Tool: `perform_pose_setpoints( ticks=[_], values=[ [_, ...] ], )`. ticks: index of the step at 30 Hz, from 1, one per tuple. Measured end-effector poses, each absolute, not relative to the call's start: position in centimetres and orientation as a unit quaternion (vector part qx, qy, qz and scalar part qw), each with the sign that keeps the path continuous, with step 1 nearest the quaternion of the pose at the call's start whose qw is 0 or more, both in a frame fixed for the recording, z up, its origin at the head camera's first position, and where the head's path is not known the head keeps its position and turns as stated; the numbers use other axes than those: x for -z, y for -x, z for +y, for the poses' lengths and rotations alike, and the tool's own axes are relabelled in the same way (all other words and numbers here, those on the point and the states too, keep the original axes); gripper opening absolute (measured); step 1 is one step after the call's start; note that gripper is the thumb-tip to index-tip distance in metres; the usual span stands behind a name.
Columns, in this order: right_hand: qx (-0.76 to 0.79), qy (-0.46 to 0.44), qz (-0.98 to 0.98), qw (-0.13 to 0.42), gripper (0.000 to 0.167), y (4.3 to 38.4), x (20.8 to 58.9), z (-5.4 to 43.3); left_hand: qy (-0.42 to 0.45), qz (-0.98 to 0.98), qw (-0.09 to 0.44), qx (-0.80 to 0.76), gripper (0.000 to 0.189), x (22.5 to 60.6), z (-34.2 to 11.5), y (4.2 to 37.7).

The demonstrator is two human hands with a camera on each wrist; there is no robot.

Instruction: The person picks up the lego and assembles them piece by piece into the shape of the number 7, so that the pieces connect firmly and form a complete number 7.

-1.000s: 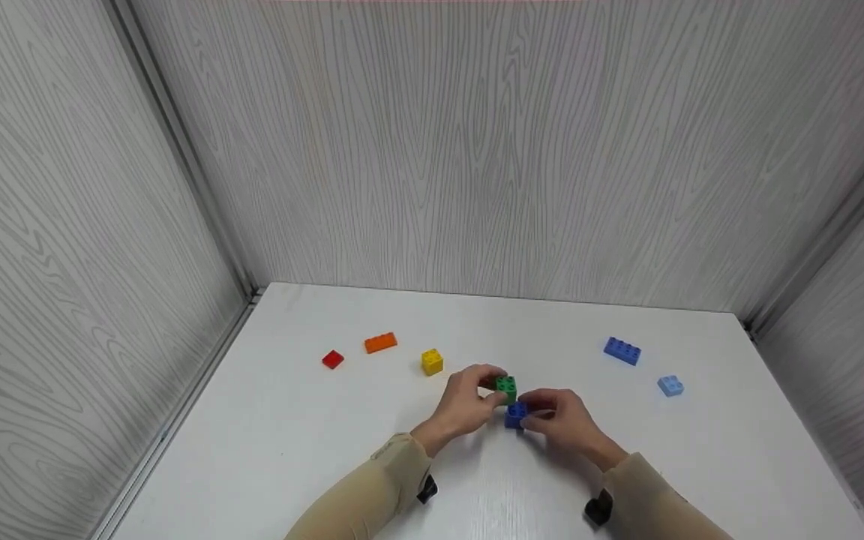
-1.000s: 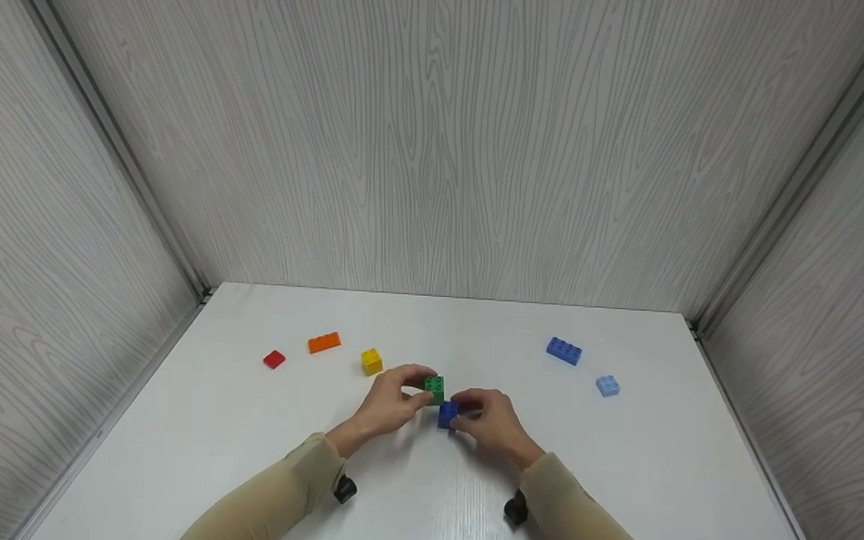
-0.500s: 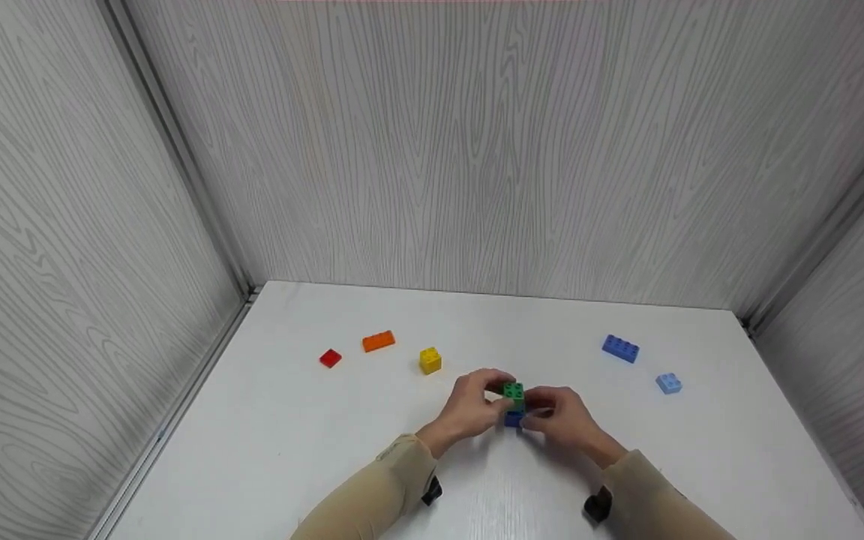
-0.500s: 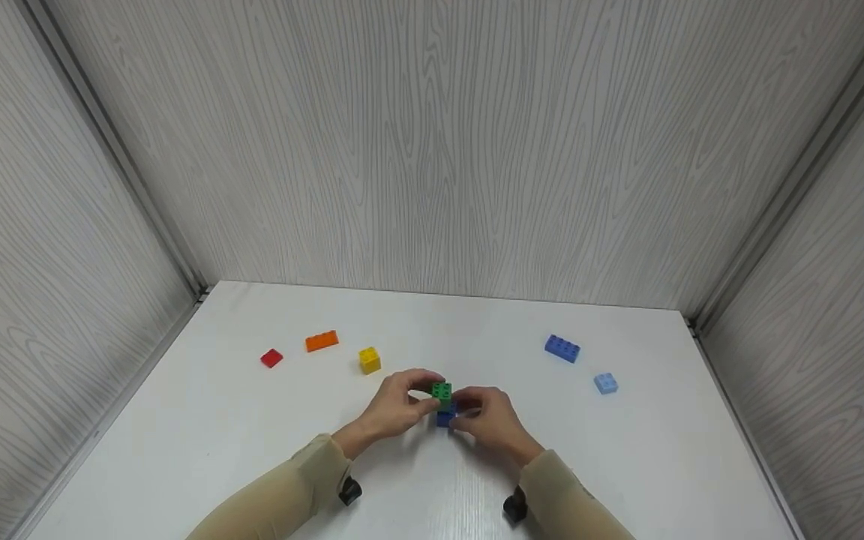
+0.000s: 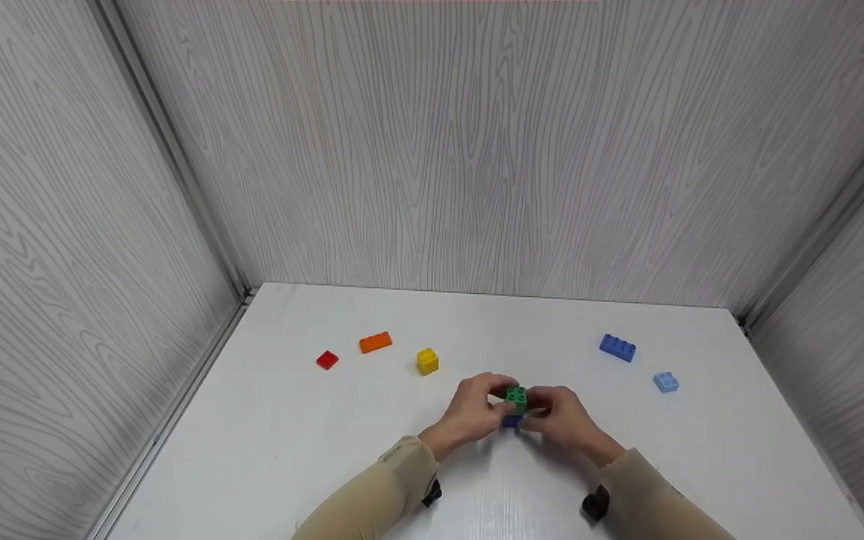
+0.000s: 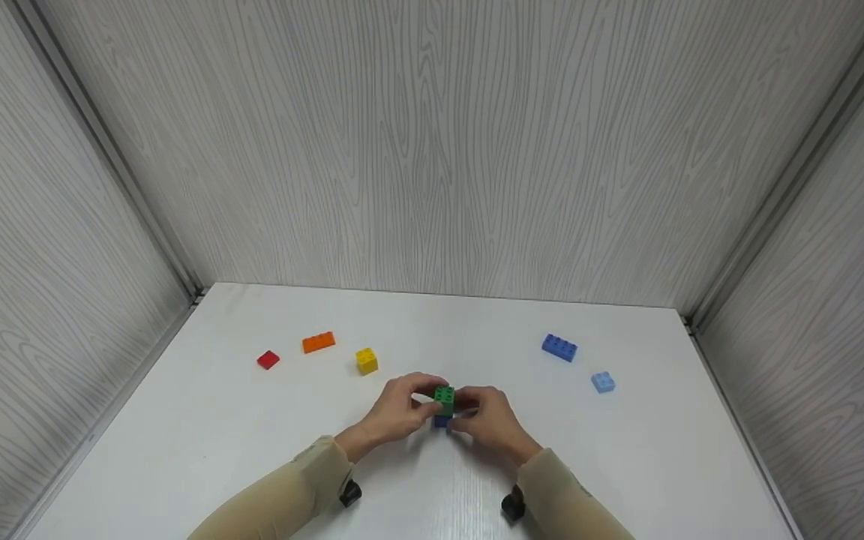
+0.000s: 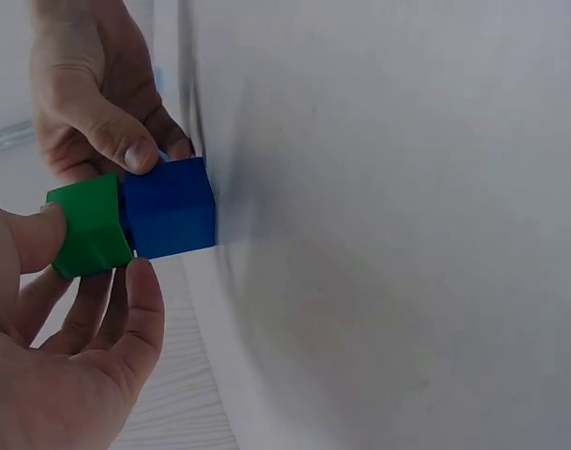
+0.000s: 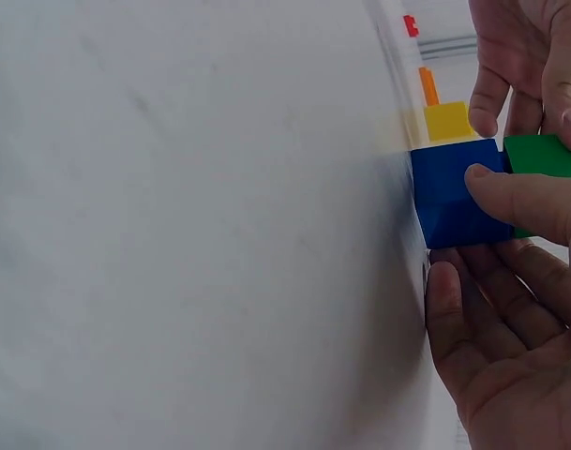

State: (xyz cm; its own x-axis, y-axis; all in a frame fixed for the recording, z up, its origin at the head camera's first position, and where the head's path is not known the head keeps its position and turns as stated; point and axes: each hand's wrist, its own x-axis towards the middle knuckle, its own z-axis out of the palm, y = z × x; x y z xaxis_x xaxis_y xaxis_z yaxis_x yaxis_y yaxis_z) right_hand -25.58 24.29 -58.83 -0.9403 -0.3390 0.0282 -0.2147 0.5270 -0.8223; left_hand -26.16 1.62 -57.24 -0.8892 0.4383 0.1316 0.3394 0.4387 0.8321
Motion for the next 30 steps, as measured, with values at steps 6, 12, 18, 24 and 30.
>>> perform_pose_setpoints(
  ticks=[6, 12, 18, 24, 30],
  values=[
    [0.451, 0.159, 0.876, 0.064, 0.032, 25.7, 58.8, 24.3, -0.264, 0.867, 0.021, -0.421, 0.027, 57.3, 1.8, 26.2],
    [0.438, 0.135, 0.886, 0.069, 0.034, 25.8, 58.6, 24.2, -0.278, 0.889, -0.007, -0.365, 0.029, 57.3, 2.1, 25.9],
    [0.439, 0.143, 0.885, 0.06, 0.032, 26.2, 58.5, 24.2, -0.301, 0.887, -0.034, -0.348, 0.026, 56.9, 2.1, 26.4],
    [0.439, 0.145, 0.884, 0.067, 0.029, 26.1, 58.8, 24.3, -0.315, 0.882, -0.005, -0.351, 0.026, 56.6, 1.5, 26.7],
    [0.447, 0.144, 0.881, 0.067, 0.031, 26.1, 59.1, 24.2, -0.298, 0.892, 0.016, -0.34, 0.039, 56.8, 0.4, 26.2]
  ],
)
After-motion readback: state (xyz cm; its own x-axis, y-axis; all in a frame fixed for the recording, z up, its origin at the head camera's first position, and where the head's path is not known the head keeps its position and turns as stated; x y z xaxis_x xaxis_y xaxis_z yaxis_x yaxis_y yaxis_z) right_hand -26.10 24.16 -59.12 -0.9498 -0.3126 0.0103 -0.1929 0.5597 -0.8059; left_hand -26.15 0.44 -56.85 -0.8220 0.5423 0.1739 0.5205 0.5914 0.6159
